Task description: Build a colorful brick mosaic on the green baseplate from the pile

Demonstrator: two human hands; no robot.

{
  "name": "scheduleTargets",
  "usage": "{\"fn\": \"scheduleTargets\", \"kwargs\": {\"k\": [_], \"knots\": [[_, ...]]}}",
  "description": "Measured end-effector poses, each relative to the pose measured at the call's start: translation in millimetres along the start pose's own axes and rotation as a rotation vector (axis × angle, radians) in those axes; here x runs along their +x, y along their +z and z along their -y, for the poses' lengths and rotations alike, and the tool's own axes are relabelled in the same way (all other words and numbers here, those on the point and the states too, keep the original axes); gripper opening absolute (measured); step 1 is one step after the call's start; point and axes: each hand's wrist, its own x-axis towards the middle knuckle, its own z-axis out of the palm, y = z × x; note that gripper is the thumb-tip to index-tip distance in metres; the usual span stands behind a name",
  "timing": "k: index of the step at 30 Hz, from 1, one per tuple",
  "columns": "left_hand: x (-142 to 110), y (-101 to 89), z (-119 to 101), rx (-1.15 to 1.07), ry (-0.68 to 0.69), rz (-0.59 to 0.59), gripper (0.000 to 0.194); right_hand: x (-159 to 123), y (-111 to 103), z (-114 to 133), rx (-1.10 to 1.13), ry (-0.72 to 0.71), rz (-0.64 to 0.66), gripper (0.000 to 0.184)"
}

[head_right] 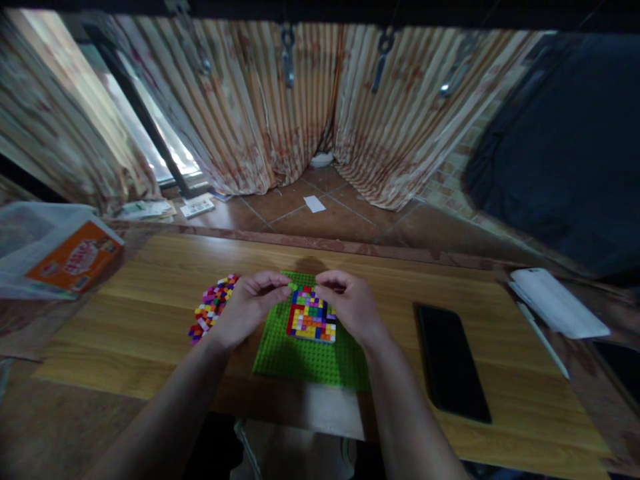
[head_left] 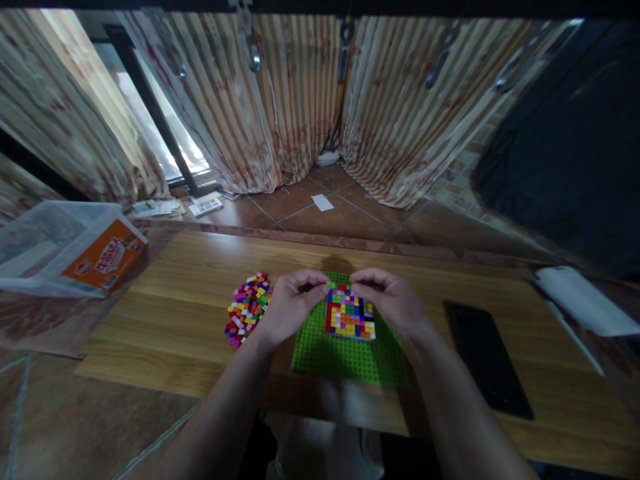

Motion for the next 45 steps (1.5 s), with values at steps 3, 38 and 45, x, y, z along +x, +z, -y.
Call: {"fn": "scheduleTargets", "kwargs": {"k": [3,38,45], "knots": [[-1,1.6,-1,-0.035,-0.011,0.006,0.016,0,-2,4,-0.008,-0.087,-0.090,0.023],[7,9.1,19,0.261,-0.020,-0.089,0.023,-7,11,1,-0.457,-0.378,0.015,0.008],[6,16.2,18,0.208,-0.062,-0.062,0.025,-2,14,-8,-0.247,-0.028,-0.023,0.021]]}}
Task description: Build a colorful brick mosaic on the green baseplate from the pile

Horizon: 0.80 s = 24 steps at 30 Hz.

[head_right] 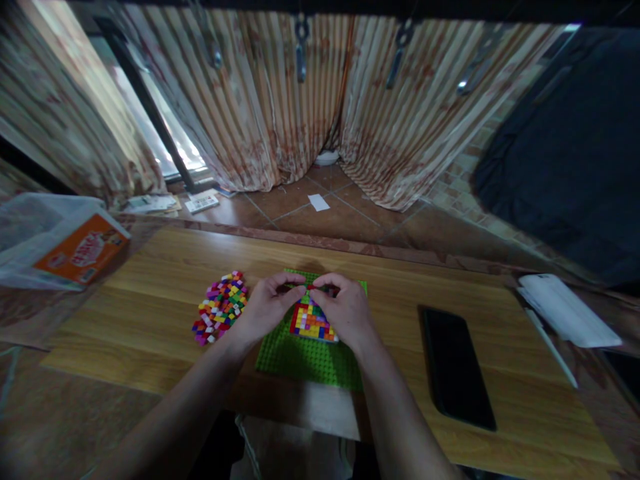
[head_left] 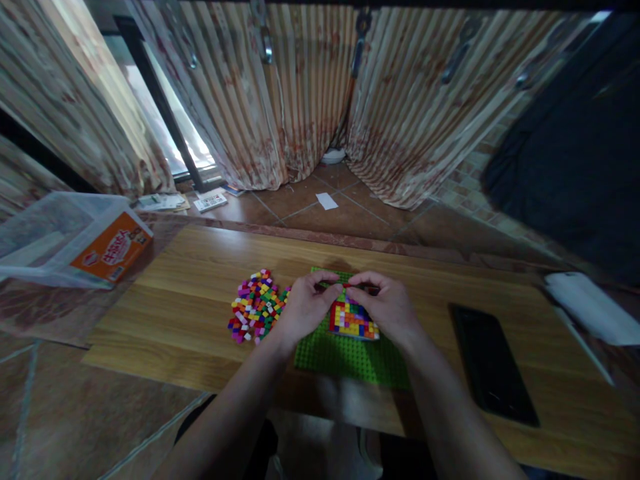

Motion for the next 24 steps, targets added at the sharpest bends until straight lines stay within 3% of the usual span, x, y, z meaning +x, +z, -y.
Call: {"fn": "scheduleTargets", "kwargs": {"k": [4,10,24], "knots": [[0.9,3.4,1.4,0.012,0.022,0.001,0.025,2.8,2.4,-3.5,0.130,0.072,0.001,0.030],[4.2,4.1,4.7,0.042,0.044,0.012,0.020,3.9,4.5,-4.4,0.213,0.142,0.019,0.030],[0.3,2.5,0.0,0.110,0.059,0.026,0.020,1.5,3.7,3.7,0.204,0.139,0.099,0.031]]}}
